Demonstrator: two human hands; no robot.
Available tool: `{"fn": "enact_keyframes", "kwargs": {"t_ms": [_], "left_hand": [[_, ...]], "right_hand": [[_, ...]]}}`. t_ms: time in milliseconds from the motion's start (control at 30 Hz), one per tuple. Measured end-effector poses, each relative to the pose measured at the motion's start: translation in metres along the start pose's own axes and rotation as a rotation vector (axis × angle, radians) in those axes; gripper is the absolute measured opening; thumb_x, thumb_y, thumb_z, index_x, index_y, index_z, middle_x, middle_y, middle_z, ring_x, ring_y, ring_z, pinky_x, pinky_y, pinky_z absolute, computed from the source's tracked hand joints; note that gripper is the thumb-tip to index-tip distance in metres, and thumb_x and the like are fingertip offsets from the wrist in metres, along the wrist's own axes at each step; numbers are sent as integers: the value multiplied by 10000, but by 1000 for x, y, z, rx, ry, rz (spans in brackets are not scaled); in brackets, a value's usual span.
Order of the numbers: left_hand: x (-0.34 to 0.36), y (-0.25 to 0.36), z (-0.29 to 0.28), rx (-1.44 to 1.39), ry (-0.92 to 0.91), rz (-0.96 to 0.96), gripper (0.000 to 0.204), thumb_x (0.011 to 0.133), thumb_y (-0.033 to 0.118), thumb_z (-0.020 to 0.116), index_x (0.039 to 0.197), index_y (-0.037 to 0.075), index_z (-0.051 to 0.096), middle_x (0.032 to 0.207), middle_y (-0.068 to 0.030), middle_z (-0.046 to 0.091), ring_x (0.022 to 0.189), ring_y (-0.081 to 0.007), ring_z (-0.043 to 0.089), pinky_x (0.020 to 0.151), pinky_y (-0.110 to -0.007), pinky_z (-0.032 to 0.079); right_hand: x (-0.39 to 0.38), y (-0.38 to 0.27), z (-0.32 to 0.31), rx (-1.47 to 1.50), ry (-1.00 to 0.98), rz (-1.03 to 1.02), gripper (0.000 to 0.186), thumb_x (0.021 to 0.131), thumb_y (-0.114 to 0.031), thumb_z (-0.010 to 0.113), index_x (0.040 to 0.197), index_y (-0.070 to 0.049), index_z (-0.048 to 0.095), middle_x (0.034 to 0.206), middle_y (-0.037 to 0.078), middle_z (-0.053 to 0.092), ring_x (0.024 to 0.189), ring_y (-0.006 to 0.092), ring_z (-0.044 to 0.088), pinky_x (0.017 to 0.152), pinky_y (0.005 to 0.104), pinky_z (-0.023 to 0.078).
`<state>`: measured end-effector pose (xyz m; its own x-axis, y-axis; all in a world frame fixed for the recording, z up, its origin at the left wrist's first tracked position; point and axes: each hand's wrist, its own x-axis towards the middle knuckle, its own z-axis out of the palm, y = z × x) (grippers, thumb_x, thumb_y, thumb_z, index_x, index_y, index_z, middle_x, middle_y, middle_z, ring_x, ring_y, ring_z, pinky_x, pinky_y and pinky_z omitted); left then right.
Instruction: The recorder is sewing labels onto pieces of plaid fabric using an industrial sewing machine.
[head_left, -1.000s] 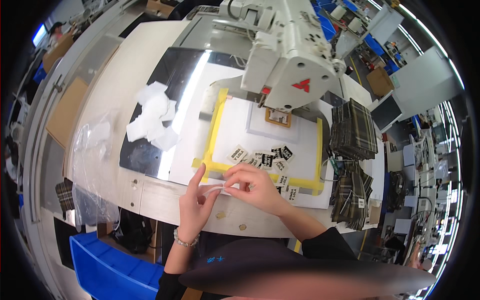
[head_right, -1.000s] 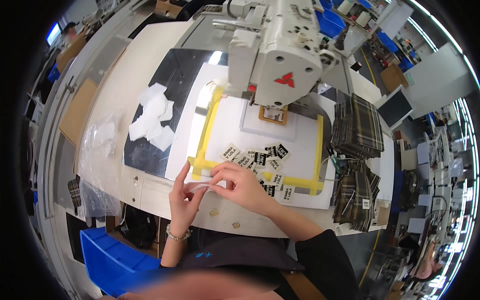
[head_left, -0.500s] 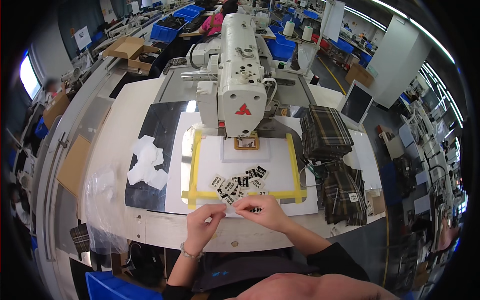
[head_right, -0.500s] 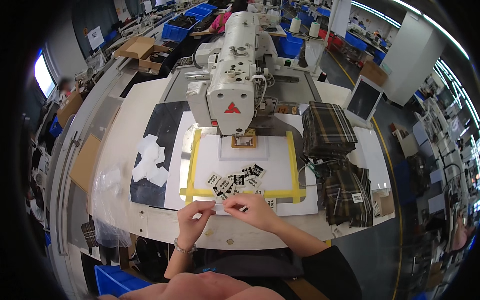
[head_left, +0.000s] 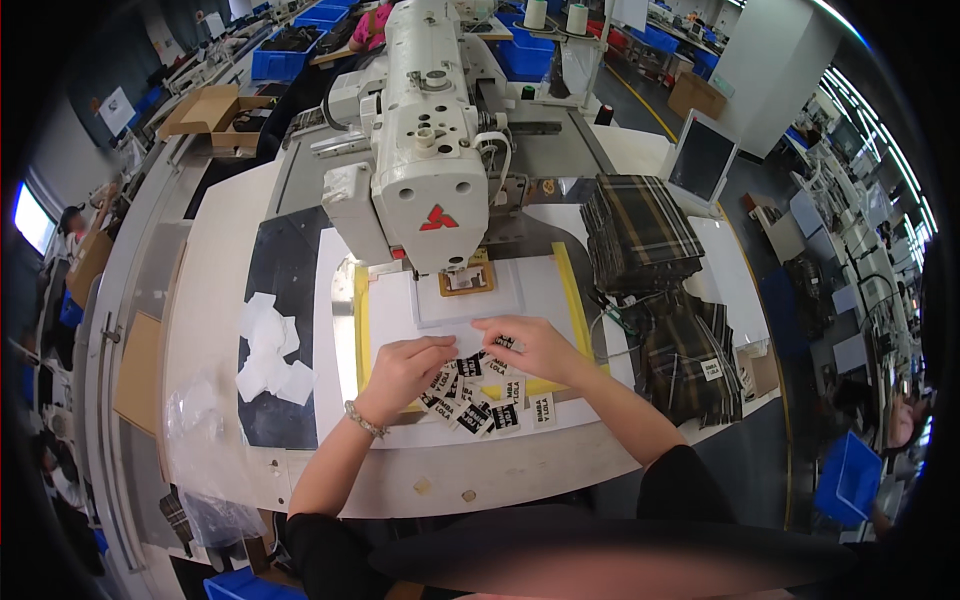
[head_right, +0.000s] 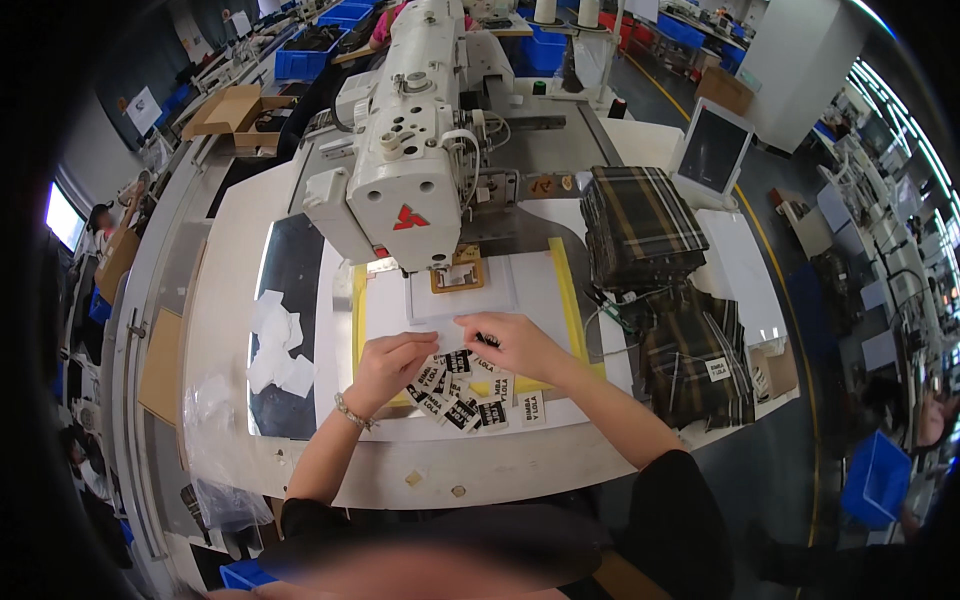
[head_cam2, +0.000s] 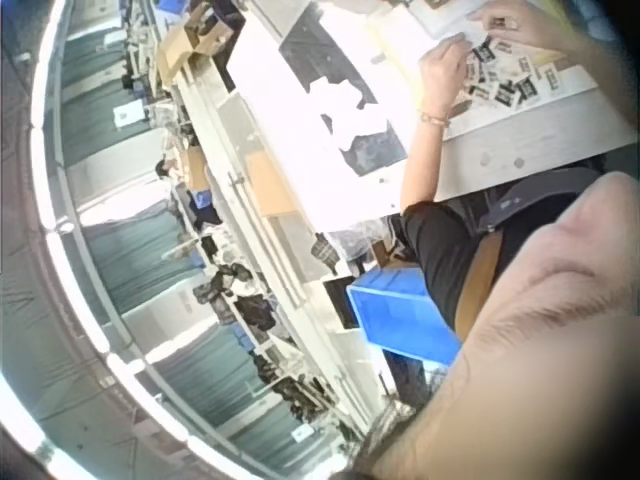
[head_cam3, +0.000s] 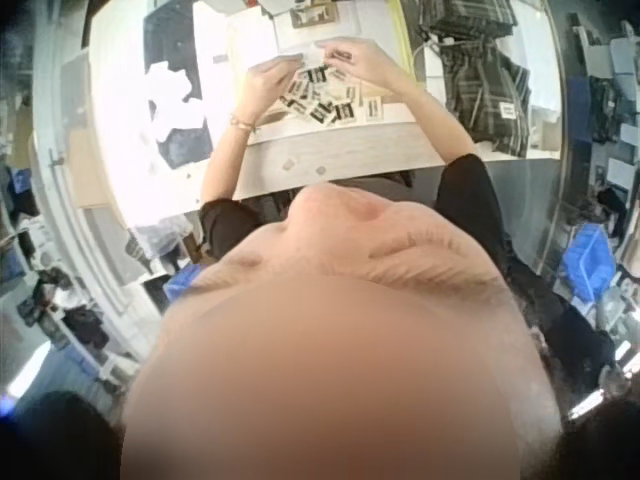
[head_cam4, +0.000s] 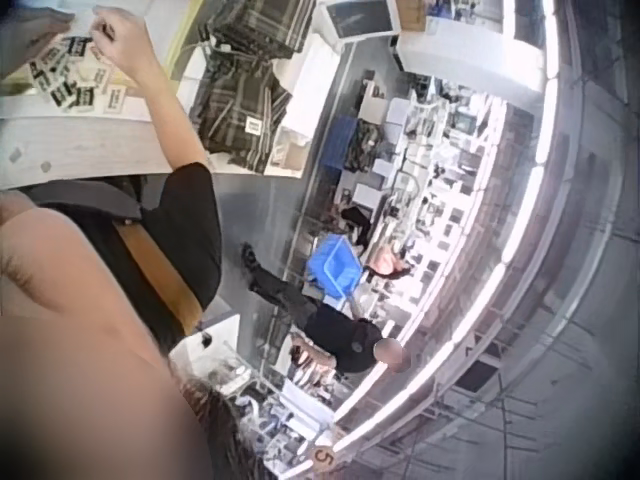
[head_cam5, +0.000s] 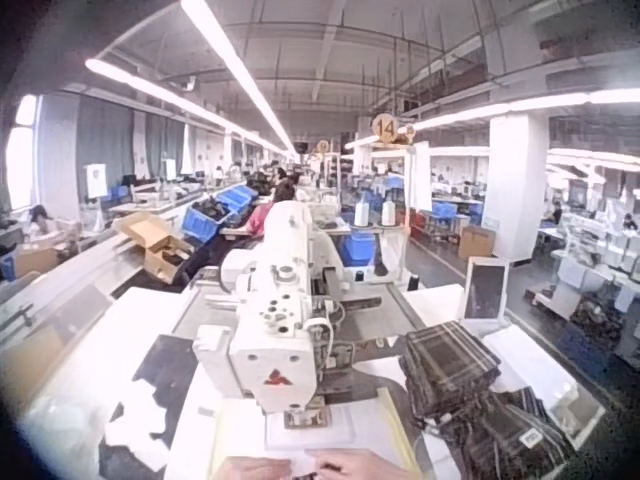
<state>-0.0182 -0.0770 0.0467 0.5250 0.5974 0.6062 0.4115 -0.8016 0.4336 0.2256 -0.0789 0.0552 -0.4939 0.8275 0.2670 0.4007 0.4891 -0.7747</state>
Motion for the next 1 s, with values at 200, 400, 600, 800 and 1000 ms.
{"fn": "enact_keyframes", "kwargs": {"t_ms": [200,400,600,800,1000], "left_hand": [[16,-53,14,265,-162,304,178,744,78,625,919,58,645,1036,-59,675,875,-204,685,747,-315,575],[24,-74,26,409,-259,396,202,722,73,624,920,36,643,1040,-91,679,876,-188,686,730,-300,571],[33,-75,32,487,-284,447,223,706,66,633,924,27,650,1064,-94,672,870,-183,681,694,-274,552],[35,-68,33,338,-272,386,259,711,68,640,967,34,664,1102,-95,668,891,-180,676,688,-272,546],[34,-65,44,286,-263,258,216,755,134,716,956,64,679,1056,-61,678,915,-181,663,718,-290,530]], "right_hand": [[20,42,-2,-102,-47,31,91,848,-89,679,896,-34,625,1149,107,679,927,273,680,772,334,547],[29,79,5,-443,50,-264,97,792,-80,694,879,-58,661,1080,63,697,830,230,682,714,338,544],[31,77,-2,-729,92,-388,176,675,-99,675,849,-71,670,971,25,695,732,155,628,671,291,486],[31,75,1,-748,153,-318,213,643,-95,656,853,-64,677,922,18,687,717,142,606,668,284,454],[29,72,2,-722,158,-284,228,669,-89,639,889,-57,689,963,32,699,753,138,622,678,279,456]]}}
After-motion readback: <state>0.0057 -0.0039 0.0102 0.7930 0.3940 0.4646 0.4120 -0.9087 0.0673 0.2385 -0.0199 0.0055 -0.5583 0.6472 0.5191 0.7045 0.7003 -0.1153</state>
